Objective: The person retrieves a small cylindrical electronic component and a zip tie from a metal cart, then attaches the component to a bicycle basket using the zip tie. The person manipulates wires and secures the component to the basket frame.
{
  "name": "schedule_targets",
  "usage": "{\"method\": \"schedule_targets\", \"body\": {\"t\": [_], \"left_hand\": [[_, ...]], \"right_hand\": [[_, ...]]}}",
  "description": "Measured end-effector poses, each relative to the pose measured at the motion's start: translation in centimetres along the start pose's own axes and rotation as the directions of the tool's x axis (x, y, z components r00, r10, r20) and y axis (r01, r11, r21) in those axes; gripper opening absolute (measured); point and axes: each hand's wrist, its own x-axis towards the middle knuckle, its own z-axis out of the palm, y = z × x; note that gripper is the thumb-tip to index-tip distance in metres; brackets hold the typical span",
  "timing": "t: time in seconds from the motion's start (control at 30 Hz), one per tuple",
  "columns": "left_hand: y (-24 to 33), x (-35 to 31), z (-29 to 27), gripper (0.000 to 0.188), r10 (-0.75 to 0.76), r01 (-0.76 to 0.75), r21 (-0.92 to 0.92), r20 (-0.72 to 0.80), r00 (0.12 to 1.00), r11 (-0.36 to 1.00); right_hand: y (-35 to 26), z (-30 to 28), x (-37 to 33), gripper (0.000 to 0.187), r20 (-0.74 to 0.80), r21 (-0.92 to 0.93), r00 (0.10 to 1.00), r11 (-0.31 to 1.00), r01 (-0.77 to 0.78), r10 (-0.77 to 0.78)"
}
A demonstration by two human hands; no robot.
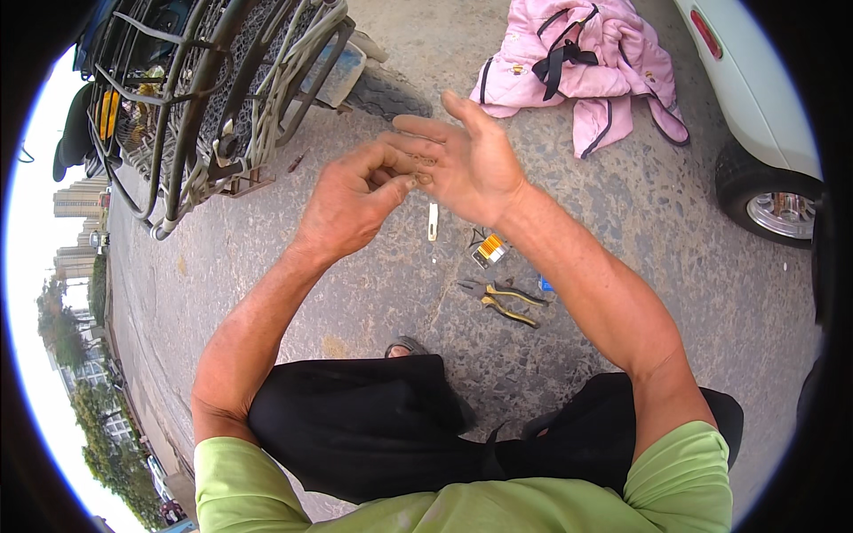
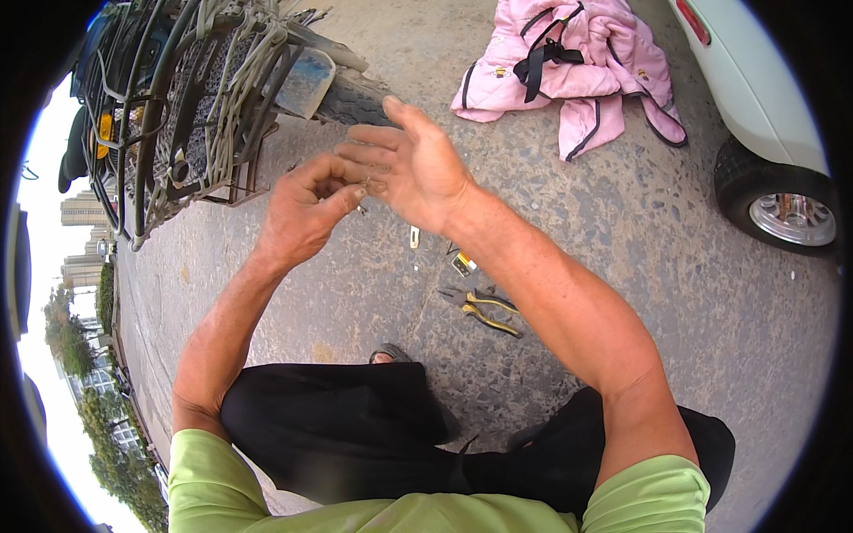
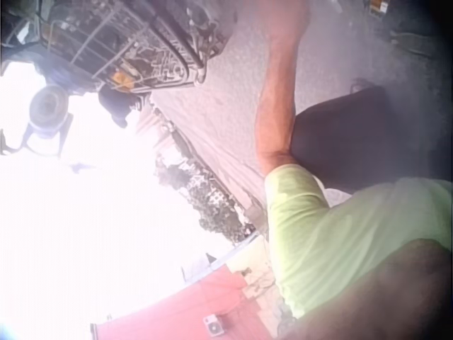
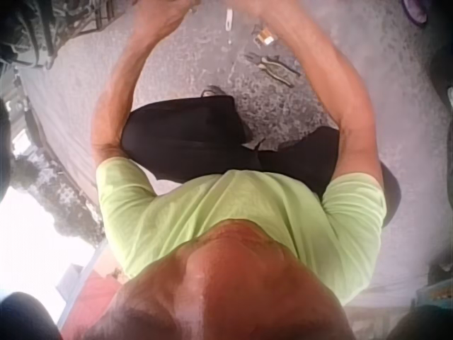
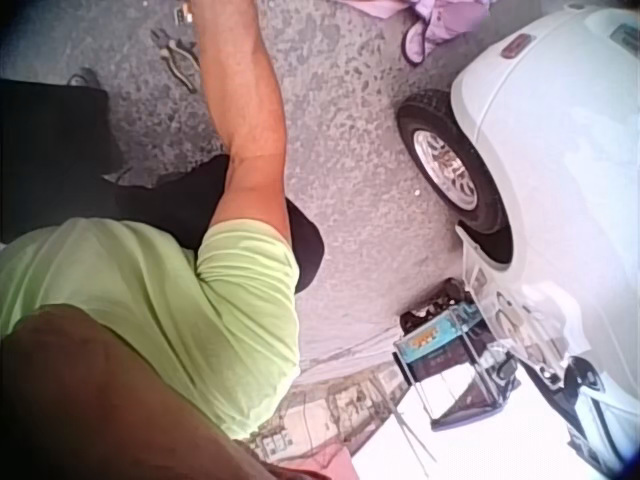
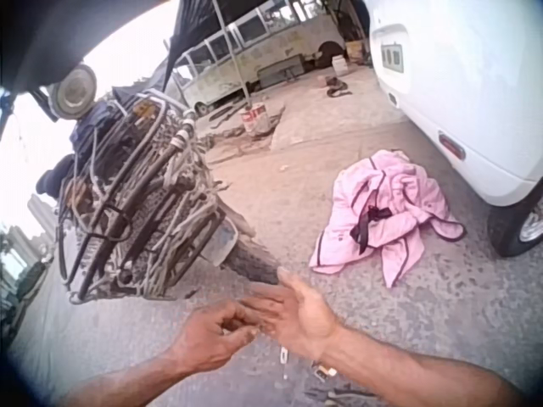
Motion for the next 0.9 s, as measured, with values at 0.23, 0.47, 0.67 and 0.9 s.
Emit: {"method": "schedule_targets", "body": {"t": [0.23,0.47,0.67,0.9], "left_hand": [[-1.0,0.4,1.1,0.007,0.197,-0.201,-0.035,-0.095,0.976,0.979],[-0.5,0.5,1.6,0.009,0.263,-0.250,0.150,-0.076,0.962,0.957],[-0.9,0.5,1.6,0.011,0.311,-0.291,0.236,-0.054,0.949,0.927],[-0.9,0.4,1.5,0.013,0.196,-0.176,0.222,-0.072,0.978,0.959]], "right_hand": [[0.7,0.1,0.2,0.091,-0.020,0.026,1.000,1.000,-0.011,0.011],[0.6,0.6,-0.2,0.086,-0.051,0.008,0.999,1.000,-0.010,0.011],[0.5,1.2,-0.6,0.087,-0.027,-0.007,1.000,1.000,-0.007,0.007],[0.8,1.1,-0.3,0.087,-0.008,-0.061,0.999,0.998,-0.032,0.032]]}}
